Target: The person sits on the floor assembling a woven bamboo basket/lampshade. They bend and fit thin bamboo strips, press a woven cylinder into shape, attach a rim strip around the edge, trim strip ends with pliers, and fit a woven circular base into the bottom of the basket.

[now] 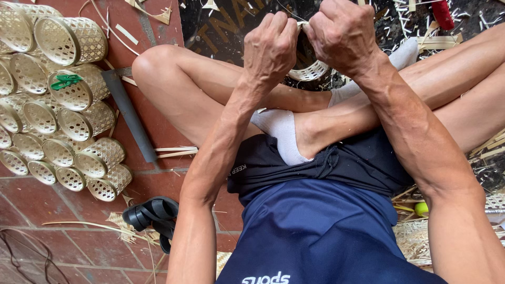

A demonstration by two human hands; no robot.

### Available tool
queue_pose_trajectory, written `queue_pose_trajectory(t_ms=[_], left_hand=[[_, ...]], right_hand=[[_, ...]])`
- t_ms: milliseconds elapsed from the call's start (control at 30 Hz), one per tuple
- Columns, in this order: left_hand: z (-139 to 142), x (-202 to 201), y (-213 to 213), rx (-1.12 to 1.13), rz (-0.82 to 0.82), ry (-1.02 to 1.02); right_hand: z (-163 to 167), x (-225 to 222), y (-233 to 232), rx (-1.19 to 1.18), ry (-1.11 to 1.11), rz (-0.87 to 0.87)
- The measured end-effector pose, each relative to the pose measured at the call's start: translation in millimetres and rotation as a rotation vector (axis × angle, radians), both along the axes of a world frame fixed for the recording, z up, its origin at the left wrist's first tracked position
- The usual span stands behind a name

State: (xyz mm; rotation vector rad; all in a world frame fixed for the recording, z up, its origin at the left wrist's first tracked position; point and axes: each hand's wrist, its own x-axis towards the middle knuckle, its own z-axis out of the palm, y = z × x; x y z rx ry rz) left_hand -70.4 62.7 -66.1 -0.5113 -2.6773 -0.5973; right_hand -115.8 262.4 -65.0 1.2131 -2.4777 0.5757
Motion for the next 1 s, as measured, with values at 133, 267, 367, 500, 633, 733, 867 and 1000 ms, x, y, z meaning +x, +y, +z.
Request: queue_pose_trajectory(t_ms=[133,267,367,500,633,733,867,1000], left_hand=[[11,9,5,-0.017,0.015,-0.039],[32,19,-8,0.284,0.009,-0.266],[41,23,-23,0.718,0.089,-0.776],[32,24,-25,0.98,0.192,-1.02],[18,26,-22,1.089,0.214,-1.027],[12,27,-21,1.148,0.197,-1.014],[19,24,-24,1.201,0.198,-0.952],[31,29,-28,1.196,0.283,-0.915]], right_hand=[[2,9,2,-0.009,-0.036,-0.002],[15,7,17,-0.224,-0.49,0.006],[21,2,30,-0.373,-1.034,-0.044],[19,1,34,-0.411,-1.354,-0.1],[16,6,35,-0.393,-1.335,-0.078],[16,10,33,-0.375,-1.317,-0.083],[24,11,35,-0.386,-1.126,-0.14],[35,20,43,-0.495,-1.277,-0.204]])
